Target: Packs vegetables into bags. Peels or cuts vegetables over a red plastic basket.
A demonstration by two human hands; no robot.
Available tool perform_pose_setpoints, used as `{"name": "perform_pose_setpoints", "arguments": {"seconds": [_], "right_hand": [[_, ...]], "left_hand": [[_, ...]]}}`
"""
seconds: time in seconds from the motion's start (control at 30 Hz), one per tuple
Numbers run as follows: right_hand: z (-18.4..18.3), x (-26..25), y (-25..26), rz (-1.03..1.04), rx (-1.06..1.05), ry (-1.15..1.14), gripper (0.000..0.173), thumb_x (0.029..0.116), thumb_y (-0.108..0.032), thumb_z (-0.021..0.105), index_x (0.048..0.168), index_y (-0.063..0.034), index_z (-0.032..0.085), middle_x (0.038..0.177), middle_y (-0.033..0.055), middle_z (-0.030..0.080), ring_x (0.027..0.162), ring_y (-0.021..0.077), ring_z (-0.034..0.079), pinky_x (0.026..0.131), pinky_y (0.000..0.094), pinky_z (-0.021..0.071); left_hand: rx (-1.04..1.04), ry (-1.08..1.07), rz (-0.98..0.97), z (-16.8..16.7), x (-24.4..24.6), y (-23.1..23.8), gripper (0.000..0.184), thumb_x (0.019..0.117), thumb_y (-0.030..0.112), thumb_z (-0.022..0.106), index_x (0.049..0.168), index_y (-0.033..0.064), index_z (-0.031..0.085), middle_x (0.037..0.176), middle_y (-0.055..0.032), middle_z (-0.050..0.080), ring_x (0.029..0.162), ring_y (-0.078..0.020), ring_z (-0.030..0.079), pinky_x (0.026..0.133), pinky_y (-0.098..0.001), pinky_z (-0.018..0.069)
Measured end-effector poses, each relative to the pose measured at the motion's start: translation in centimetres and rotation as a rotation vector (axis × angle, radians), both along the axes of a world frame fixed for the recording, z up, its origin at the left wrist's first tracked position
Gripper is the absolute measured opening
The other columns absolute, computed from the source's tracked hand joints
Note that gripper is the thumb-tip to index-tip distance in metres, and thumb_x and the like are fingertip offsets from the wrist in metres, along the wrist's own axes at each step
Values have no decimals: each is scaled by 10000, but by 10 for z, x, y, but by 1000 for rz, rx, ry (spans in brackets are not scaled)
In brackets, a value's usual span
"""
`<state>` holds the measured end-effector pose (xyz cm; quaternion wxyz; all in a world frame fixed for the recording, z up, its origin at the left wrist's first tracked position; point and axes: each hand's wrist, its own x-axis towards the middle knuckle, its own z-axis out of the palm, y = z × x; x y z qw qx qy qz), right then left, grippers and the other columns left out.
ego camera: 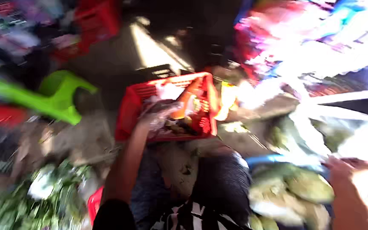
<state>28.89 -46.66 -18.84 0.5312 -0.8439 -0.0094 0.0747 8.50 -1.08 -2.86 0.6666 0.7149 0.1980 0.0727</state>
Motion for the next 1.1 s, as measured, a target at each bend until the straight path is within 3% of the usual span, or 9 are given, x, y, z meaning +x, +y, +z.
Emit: {"name": "perform_pose_setpoints", "arguments": {"seconds": [0.1, 0.17, 0.3, 0.43, 0.57, 0.7, 0.83, 1.0, 1.1], "right_hand": [[-5, -5, 2, -224, -149, 65, 407, 908, -25, 691, 1248, 155, 561, 1146, 337, 627, 1044, 382, 633, 956, 535, 504], [-20, -12, -11, -278, -208, 110, 342, 903, -24, 707, 1192, 121, 595, 1085, 310, 653, 1025, 421, 649, 933, 599, 510], [-31, -29, -22, -265, -224, 100, 235, 912, -32, 696, 1094, 102, 631, 975, 261, 674, 924, 382, 672, 854, 573, 534], [-31, -30, -27, -300, -201, 75, 191, 917, -36, 676, 1053, 95, 647, 914, 215, 676, 861, 314, 664, 817, 510, 539], [-32, -22, -27, -353, -198, 46, 169, 908, -49, 685, 1017, 75, 651, 857, 177, 652, 793, 272, 629, 766, 484, 517], [-47, -19, -48, -327, -254, -9, 218, 892, -81, 698, 1045, 69, 654, 896, 202, 670, 826, 302, 653, 782, 528, 535], [-37, -18, -32, -225, -265, -37, 327, 908, -56, 646, 1152, 156, 599, 1049, 291, 643, 942, 292, 622, 886, 447, 515], [-26, -15, -15, -276, -222, -60, 347, 902, -32, 636, 1171, 169, 548, 1027, 225, 586, 875, 138, 525, 834, 286, 482], [-22, -11, -4, -319, -213, -48, 351, 907, -21, 606, 1191, 167, 521, 1019, 174, 546, 862, 84, 484, 823, 239, 464]], "left_hand": [[-54, -18, -309, -31, 92, -43, 185, 986, 235, 586, 1081, 98, 664, 822, 48, 673, 699, -40, 625, 646, -224, 555], [-134, 9, -547, -66, 149, -80, 218, 1033, 197, 558, 1146, 33, 646, 894, -6, 680, 768, -70, 640, 722, -263, 565], [489, 285, -894, -66, 232, -195, 190, 1044, 135, 538, 1022, 8, 678, 810, -57, 629, 663, -113, 577, 649, -300, 512], [894, 260, -1169, -100, 291, -272, 237, 979, 185, 648, 1181, 70, 695, 1153, -178, 690, 1067, -350, 660, 929, -601, 509], [918, 104, -1209, -105, 301, -293, 335, 1047, 133, 529, 1365, 53, 599, 1299, -193, 642, 1220, -351, 605, 1054, -536, 456], [782, 64, -968, -102, 275, -213, 291, 1043, 294, 571, 1119, 32, 673, 985, -145, 683, 906, -254, 658, 847, -460, 526], [583, 126, -599, -48, 184, -52, 208, 986, 98, 612, 1163, 9, 676, 1040, -82, 687, 923, -86, 634, 860, -277, 530], [876, 630, -159, -49, 67, 133, 327, 1010, 172, 594, 1248, -50, 631, 1234, -281, 641, 1184, -420, 603, 1043, -618, 432], [789, 787, 98, -102, 12, 188, 383, 983, 239, 661, 1275, -7, 634, 1284, -261, 628, 1229, -416, 583, 1055, -617, 442]]}}
